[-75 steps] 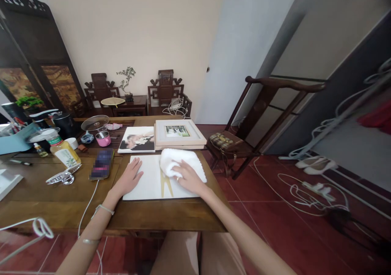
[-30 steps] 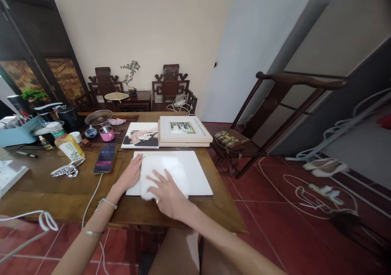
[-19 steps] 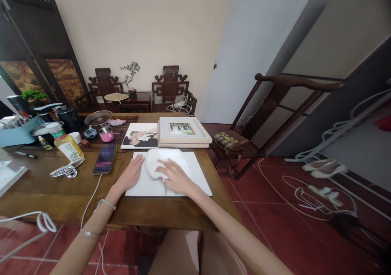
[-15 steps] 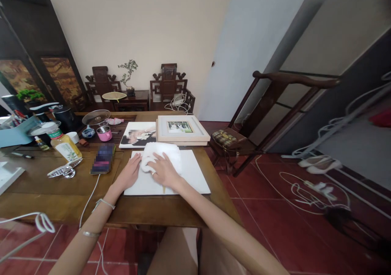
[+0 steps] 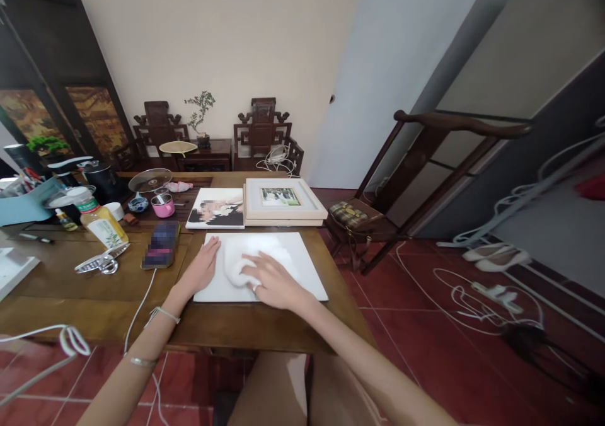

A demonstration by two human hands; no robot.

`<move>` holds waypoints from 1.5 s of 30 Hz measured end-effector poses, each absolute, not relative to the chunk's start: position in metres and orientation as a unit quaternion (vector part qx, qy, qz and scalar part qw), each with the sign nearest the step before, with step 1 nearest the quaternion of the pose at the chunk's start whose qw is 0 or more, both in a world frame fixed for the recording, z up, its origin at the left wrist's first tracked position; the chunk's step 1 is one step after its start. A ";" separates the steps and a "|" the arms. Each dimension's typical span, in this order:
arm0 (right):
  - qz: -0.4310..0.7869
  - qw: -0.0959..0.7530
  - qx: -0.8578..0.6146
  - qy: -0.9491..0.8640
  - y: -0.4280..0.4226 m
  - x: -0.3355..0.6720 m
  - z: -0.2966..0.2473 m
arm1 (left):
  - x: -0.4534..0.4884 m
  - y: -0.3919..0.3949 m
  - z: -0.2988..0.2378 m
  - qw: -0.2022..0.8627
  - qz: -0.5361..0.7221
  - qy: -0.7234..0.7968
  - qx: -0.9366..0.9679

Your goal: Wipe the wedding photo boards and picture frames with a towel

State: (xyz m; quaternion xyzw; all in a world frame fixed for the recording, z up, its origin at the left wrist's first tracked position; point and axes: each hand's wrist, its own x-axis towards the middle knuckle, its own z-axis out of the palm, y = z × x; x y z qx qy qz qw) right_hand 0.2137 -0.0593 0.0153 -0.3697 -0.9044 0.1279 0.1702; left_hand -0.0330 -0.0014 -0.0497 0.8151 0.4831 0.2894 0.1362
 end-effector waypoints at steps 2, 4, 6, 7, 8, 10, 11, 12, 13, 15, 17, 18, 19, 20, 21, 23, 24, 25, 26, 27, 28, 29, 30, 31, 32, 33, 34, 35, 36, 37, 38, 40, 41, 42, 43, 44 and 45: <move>0.111 0.164 -0.409 -0.891 -0.040 0.202 0.015 | -0.030 -0.004 -0.043 0.147 0.297 0.489 0.807; 0.099 0.160 -0.444 -0.876 -0.030 0.184 0.014 | -0.026 -0.008 -0.035 0.162 0.321 0.499 0.788; 0.089 0.162 -0.451 -0.873 -0.034 0.165 0.014 | -0.022 -0.012 -0.026 0.182 0.369 0.507 0.758; 0.086 0.161 -0.438 -0.880 -0.040 0.158 0.014 | -0.021 -0.013 -0.023 0.195 0.396 0.506 0.741; 0.085 0.158 -0.419 -0.890 -0.048 0.152 0.015 | -0.020 -0.013 -0.020 0.208 0.422 0.503 0.725; 0.091 0.150 -0.365 -0.914 -0.067 0.150 0.016 | -0.019 -0.014 -0.016 0.225 0.462 0.494 0.701; 0.099 0.147 -0.336 -0.925 -0.077 0.154 0.017 | -0.019 -0.014 -0.015 0.222 0.471 0.493 0.697; 0.110 0.149 -0.313 -0.932 -0.086 0.161 0.017 | -0.019 -0.015 -0.014 0.210 0.472 0.494 0.699; 0.121 0.156 -0.297 -0.934 -0.093 0.170 0.018 | -0.019 -0.016 -0.013 0.191 0.461 0.496 0.711; 0.137 0.185 -0.297 -0.927 -0.102 0.195 0.016 | -0.018 -0.019 -0.012 0.153 0.410 0.489 0.755; 0.137 0.226 -0.341 -0.902 -0.102 0.224 0.012 | -0.016 -0.020 -0.013 0.132 0.344 0.484 0.794; 0.129 0.243 -0.371 -0.887 -0.099 0.239 0.008 | -0.016 -0.020 -0.015 0.128 0.318 0.486 0.804; 0.119 0.256 -0.403 -0.871 -0.094 0.253 0.004 | -0.015 -0.020 -0.017 0.125 0.298 0.492 0.809; 0.106 0.262 -0.438 -0.854 -0.089 0.265 0.000 | -0.015 -0.019 -0.019 0.122 0.285 0.498 0.810; 0.096 0.264 -0.473 -0.835 -0.083 0.276 -0.004 | -0.016 -0.018 -0.022 0.119 0.276 0.502 0.811; 0.094 0.263 -0.537 -0.796 -0.070 0.289 -0.009 | -0.017 -0.014 -0.026 0.111 0.268 0.500 0.816; 0.101 0.263 -0.560 -0.779 -0.064 0.291 -0.009 | -0.018 -0.013 -0.028 0.108 0.266 0.497 0.819; 0.110 0.265 -0.574 -0.767 -0.059 0.291 -0.009 | -0.018 -0.012 -0.029 0.105 0.265 0.494 0.821; 0.119 0.265 -0.581 -0.761 -0.053 0.287 -0.007 | -0.019 -0.011 -0.030 0.102 0.266 0.492 0.822; 0.128 0.264 -0.579 -0.760 -0.047 0.281 -0.004 | -0.019 -0.011 -0.031 0.099 0.267 0.491 0.823; 0.134 0.263 -0.573 -0.765 -0.042 0.273 -0.001 | -0.020 -0.010 -0.031 0.097 0.267 0.490 0.824; 0.140 0.260 -0.563 -0.772 -0.036 0.262 0.003 | -0.020 -0.010 -0.032 0.096 0.268 0.491 0.824; 0.149 0.256 -0.552 -0.780 -0.030 0.251 0.007 | -0.020 -0.010 -0.032 0.096 0.270 0.492 0.822; 0.159 0.253 -0.538 -0.788 -0.024 0.238 0.010 | -0.020 -0.009 -0.033 0.096 0.274 0.493 0.820; 0.170 0.249 -0.523 -0.798 -0.018 0.226 0.014 | -0.020 -0.009 -0.033 0.098 0.279 0.494 0.818; 0.181 0.245 -0.506 -0.807 -0.013 0.214 0.017 | -0.020 -0.008 -0.033 0.100 0.284 0.493 0.816; 0.191 0.241 -0.491 -0.815 -0.009 0.204 0.019 | -0.020 -0.008 -0.033 0.103 0.289 0.492 0.815; 0.202 0.238 -0.477 -0.822 -0.006 0.196 0.020 | -0.020 -0.007 -0.033 0.105 0.292 0.489 0.815; 0.212 0.237 -0.466 -0.826 -0.005 0.190 0.021 | -0.020 -0.007 -0.033 0.107 0.293 0.487 0.816; 0.221 0.236 -0.461 -0.827 -0.004 0.188 0.021 | -0.021 -0.007 -0.033 0.108 0.292 0.487 0.816; 0.229 0.238 -0.461 -0.824 -0.004 0.189 0.020 | -0.021 -0.007 -0.032 0.109 0.291 0.487 0.816; 0.243 0.247 -0.473 -0.810 -0.005 0.201 0.017 | -0.021 -0.008 -0.031 0.112 0.287 0.492 0.814; 0.248 0.252 -0.481 -0.802 -0.006 0.210 0.015 | -0.021 -0.009 -0.031 0.113 0.286 0.494 0.813; 0.252 0.257 -0.492 -0.793 -0.006 0.222 0.012 | -0.021 -0.009 -0.030 0.113 0.286 0.495 0.812; 0.253 0.262 -0.505 -0.782 -0.006 0.235 0.009 | -0.020 -0.010 -0.030 0.114 0.286 0.496 0.812; 0.253 0.267 -0.520 -0.771 -0.006 0.248 0.006 | -0.020 -0.010 -0.029 0.114 0.288 0.495 0.812; 0.249 0.271 -0.539 -0.758 -0.007 0.262 0.003 | -0.020 -0.011 -0.029 0.114 0.290 0.495 0.811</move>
